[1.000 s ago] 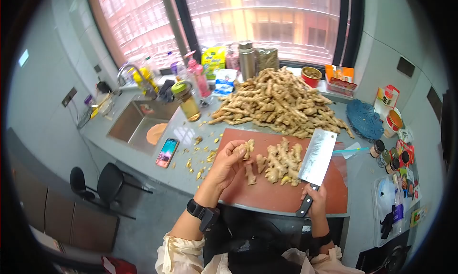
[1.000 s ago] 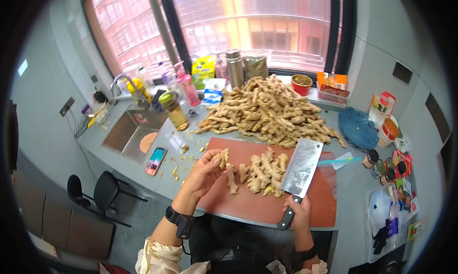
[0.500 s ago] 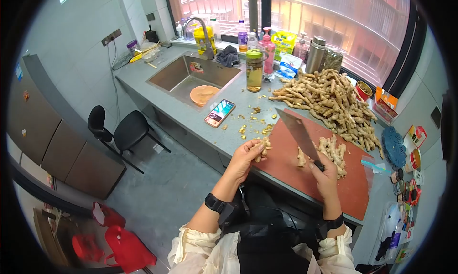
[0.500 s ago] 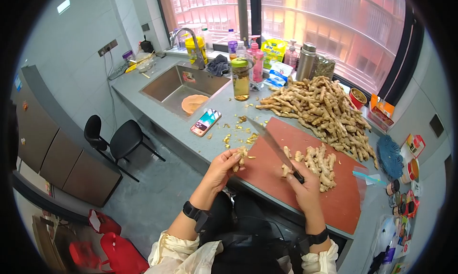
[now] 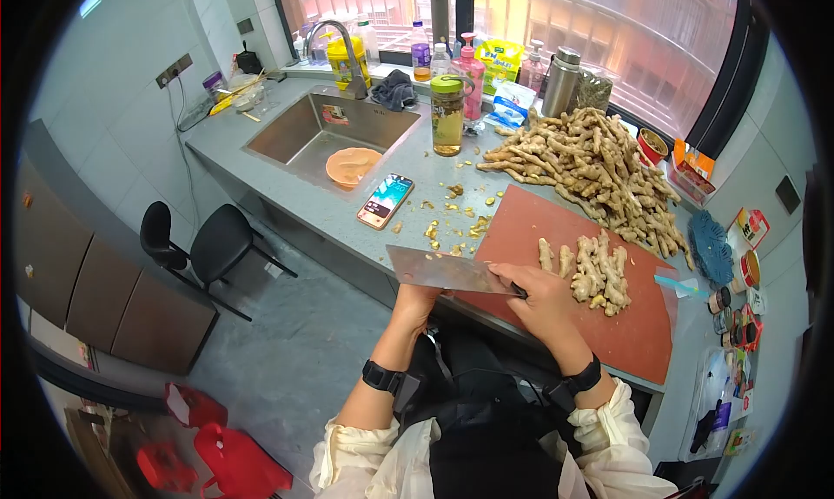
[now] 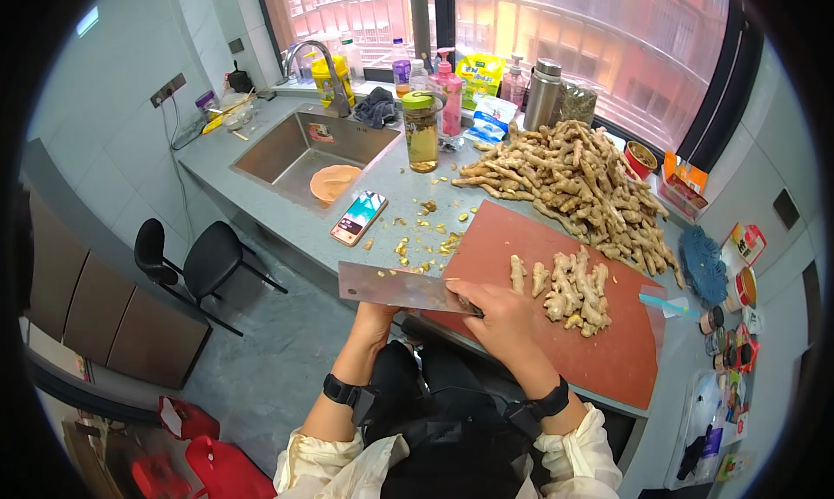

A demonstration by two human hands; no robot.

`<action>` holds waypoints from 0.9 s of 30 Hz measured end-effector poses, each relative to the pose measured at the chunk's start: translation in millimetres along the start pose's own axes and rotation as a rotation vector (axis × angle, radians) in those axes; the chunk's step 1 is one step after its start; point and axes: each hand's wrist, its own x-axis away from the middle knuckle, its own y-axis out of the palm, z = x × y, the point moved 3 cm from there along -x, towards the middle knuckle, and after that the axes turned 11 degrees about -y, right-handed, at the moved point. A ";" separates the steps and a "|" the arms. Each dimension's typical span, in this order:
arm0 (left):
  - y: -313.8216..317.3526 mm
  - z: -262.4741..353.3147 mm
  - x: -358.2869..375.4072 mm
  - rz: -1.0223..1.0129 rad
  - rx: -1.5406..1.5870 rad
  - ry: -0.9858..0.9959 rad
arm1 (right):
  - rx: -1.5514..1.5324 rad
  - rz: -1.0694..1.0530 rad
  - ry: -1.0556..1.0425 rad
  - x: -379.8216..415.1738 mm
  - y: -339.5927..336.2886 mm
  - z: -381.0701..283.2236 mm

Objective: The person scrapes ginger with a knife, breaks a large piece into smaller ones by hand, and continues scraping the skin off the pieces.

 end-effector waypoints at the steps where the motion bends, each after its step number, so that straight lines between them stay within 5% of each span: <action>1: 0.9 1.6 0.9 0.002 0.031 0.033 | 0.003 0.002 0.008 0.3 1.4 1.6; 11: -3.7 -5.3 -6.8 -0.012 0.096 0.086 | 0.139 -0.051 -0.030 2.5 10.9 13.9; 15: 11.3 21.6 5.9 -0.157 0.034 -0.044 | 0.168 -0.055 0.104 13.9 23.5 52.0; 22: 1.0 18.2 -5.0 -0.128 0.000 -0.092 | 0.046 0.057 0.200 11.4 4.0 37.1; 27: 5.7 2.1 -8.1 -0.198 0.037 -0.070 | -0.099 -0.089 0.176 3.2 -11.0 6.2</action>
